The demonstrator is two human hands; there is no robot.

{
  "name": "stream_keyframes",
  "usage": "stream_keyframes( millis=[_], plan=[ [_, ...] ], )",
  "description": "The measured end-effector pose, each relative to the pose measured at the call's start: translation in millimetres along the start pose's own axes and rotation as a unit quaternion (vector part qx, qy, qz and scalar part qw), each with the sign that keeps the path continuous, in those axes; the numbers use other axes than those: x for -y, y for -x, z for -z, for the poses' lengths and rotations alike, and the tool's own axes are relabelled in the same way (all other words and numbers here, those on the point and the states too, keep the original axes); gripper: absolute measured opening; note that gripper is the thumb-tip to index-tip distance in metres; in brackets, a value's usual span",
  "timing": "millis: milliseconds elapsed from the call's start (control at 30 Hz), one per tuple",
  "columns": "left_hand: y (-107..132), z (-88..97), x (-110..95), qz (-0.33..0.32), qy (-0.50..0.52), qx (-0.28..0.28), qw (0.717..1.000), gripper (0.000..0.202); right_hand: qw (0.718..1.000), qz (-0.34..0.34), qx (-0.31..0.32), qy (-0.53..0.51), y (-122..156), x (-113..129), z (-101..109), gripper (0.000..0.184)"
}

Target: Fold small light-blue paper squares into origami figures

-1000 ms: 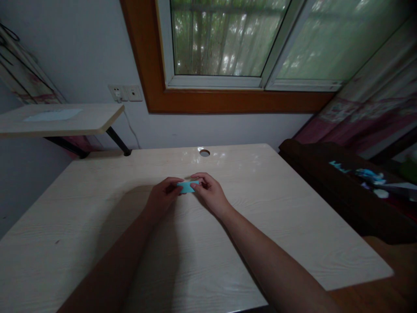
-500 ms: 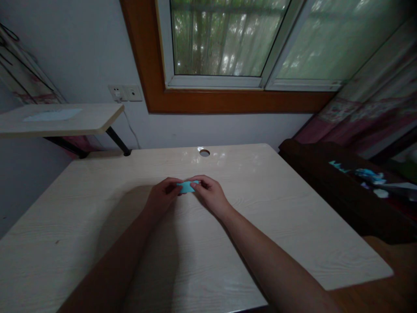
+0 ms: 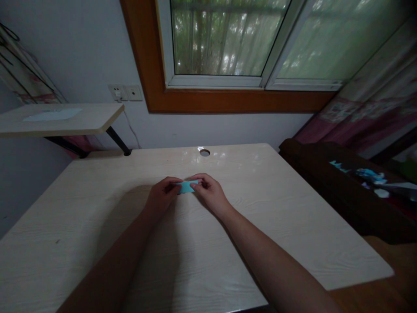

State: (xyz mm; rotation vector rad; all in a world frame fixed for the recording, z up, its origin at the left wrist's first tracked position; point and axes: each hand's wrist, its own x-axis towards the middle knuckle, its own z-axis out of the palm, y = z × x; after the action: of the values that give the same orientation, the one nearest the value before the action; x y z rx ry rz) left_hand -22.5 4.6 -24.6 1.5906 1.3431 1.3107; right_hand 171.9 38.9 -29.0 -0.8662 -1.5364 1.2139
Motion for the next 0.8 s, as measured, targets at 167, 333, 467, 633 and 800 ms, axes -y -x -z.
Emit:
stream_keyframes(
  millis=[167,333,467,633,800],
  plan=[
    [-0.2,0.2,2.4,-0.008,-0.011,0.000,1.000,0.020,1.000,0.001,-0.005,-0.012,-0.6,-0.7,-1.0,0.025],
    [0.1,1.0,2.6,-0.014,-0.016,0.010,1.000,0.020,1.000,-0.001,-0.005,-0.001,-0.9,0.9,-0.9,0.022],
    [0.3,1.4,1.5,-0.014,-0.019,0.013,1.000,0.020,1.000,0.000,-0.002,0.015,-1.1,1.8,-0.3,0.021],
    [0.6,1.1,-0.7,-0.012,-0.027,0.005,1.000,0.018,1.000,0.003,0.000,0.005,-1.3,0.3,0.2,0.020],
    [1.0,0.5,-2.6,-0.004,-0.016,0.007,1.000,0.018,1.000,0.000,-0.002,0.008,-0.8,-0.5,0.6,0.019]
  ],
)
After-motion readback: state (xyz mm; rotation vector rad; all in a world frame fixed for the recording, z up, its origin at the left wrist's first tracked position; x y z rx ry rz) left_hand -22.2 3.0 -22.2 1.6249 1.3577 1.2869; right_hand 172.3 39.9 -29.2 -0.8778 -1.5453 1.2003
